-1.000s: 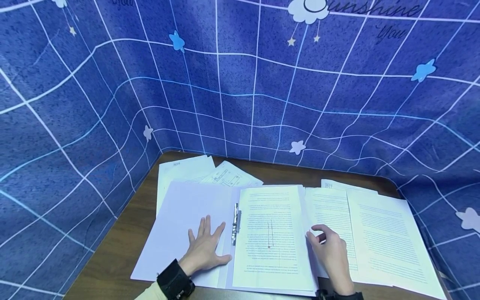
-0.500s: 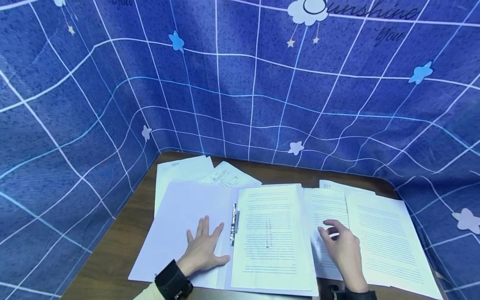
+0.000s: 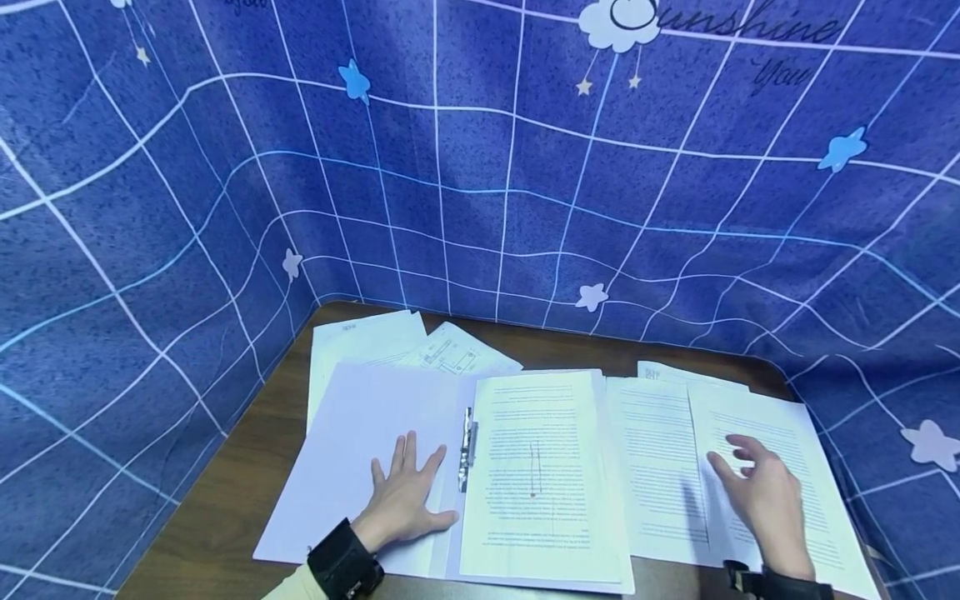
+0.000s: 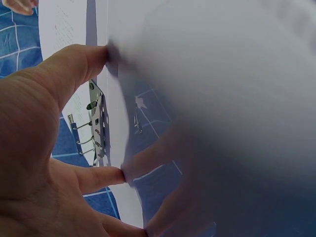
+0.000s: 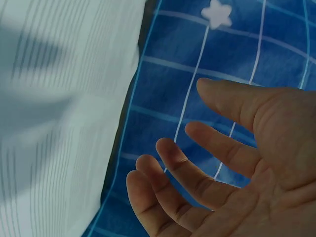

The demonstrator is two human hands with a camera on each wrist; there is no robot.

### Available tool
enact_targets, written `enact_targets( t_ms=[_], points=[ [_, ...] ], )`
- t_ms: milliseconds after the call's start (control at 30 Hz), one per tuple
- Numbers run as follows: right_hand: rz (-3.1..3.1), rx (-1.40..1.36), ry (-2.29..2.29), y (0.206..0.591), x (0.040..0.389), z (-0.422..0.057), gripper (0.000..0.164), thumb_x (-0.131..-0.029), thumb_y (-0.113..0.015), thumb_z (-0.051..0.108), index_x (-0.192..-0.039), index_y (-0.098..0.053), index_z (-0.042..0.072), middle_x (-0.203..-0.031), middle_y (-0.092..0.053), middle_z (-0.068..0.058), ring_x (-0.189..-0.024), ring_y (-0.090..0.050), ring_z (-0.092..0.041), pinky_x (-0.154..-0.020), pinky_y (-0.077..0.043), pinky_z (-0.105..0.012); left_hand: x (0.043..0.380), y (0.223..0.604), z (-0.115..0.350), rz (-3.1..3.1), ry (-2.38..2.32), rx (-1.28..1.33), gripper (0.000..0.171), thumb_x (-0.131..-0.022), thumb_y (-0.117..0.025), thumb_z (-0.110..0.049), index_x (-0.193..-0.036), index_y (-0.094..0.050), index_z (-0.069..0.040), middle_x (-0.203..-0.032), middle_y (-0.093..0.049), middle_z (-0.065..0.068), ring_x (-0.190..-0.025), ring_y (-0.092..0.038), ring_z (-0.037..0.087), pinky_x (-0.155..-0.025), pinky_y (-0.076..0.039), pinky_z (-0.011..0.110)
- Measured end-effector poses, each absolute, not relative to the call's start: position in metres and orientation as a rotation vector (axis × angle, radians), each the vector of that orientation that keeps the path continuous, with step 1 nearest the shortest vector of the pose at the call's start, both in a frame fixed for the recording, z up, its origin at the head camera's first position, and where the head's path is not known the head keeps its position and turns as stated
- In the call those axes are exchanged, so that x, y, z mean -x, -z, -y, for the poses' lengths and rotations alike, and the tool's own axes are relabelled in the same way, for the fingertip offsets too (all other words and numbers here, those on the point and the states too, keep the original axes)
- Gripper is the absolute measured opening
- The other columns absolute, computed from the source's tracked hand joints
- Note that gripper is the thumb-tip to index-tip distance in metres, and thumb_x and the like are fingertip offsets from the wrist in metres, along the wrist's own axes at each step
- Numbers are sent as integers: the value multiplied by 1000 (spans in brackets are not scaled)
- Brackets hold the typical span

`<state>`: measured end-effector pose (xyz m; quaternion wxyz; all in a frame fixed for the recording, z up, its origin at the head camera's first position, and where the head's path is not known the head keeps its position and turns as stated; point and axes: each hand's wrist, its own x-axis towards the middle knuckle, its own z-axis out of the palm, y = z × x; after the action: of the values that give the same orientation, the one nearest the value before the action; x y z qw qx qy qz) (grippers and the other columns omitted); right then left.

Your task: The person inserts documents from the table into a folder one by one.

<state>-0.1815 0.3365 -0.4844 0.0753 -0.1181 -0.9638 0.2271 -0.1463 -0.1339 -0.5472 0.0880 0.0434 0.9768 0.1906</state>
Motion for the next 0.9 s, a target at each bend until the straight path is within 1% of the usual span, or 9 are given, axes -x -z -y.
enact_targets(
  t_ms=[133, 200, 367, 433, 633, 733, 900],
  points=[
    [2904, 391, -627, 487, 178, -362, 48, -94, -72, 24, -126, -58, -8, -118, -62, -39, -100, -65, -55, -77, -45, -61, 146, 547, 134, -2911, -568, -133, 101, -74, -83, -61, -156, -46, -13, -163, -12, 38, -152, -7, 55, -106, -4, 85],
    [2918, 445, -612, 488, 176, -372, 49, -93, -72, 23, -127, -56, -9, -120, -60, -40, -103, -63, -56, -83, -42, -63, 146, 547, 134, -2915, -563, -136, 101, -74, -83, -60, -155, -46, -13, -163, -13, 38, -151, -7, 56, -106, -4, 85],
    [2967, 616, -610, 490, 171, -395, 53, -95, -69, 24, -132, -50, -11, -128, -53, -42, -115, -49, -62, -97, -32, -68, 146, 546, 135, -2923, -551, -144, 101, -74, -83, -61, -155, -46, -13, -163, -13, 37, -151, -7, 56, -106, -4, 85],
    [2971, 646, -603, 491, 169, -404, 54, -96, -68, 24, -132, -49, -11, -129, -52, -42, -116, -46, -64, -98, -32, -69, 146, 546, 135, -2921, -547, -145, 101, -74, -83, -61, -155, -46, -13, -163, -13, 37, -151, -7, 56, -107, -4, 85],
    [2970, 695, -613, 496, 161, -430, 56, -96, -66, 26, -133, -47, -12, -131, -50, -41, -118, -44, -64, -101, -29, -71, 146, 545, 136, -2918, -536, -148, 101, -75, -83, -60, -155, -46, -13, -163, -13, 37, -152, -7, 55, -107, -4, 85],
    [2967, 735, -616, 501, 159, -439, 57, -96, -65, 25, -134, -45, -11, -130, -51, -41, -118, -44, -65, -102, -29, -70, 145, 545, 137, -2923, -535, -150, 100, -74, -83, -60, -155, -47, -13, -163, -13, 37, -152, -8, 55, -107, -4, 85],
    [2888, 664, -654, 509, 157, -450, 54, -93, -67, 20, -130, -48, -13, -121, -55, -43, -112, -49, -64, -91, -38, -64, 145, 545, 137, -2927, -535, -157, 100, -75, -83, -60, -155, -47, -13, -163, -13, 38, -151, -8, 55, -106, -4, 85]
  ],
)
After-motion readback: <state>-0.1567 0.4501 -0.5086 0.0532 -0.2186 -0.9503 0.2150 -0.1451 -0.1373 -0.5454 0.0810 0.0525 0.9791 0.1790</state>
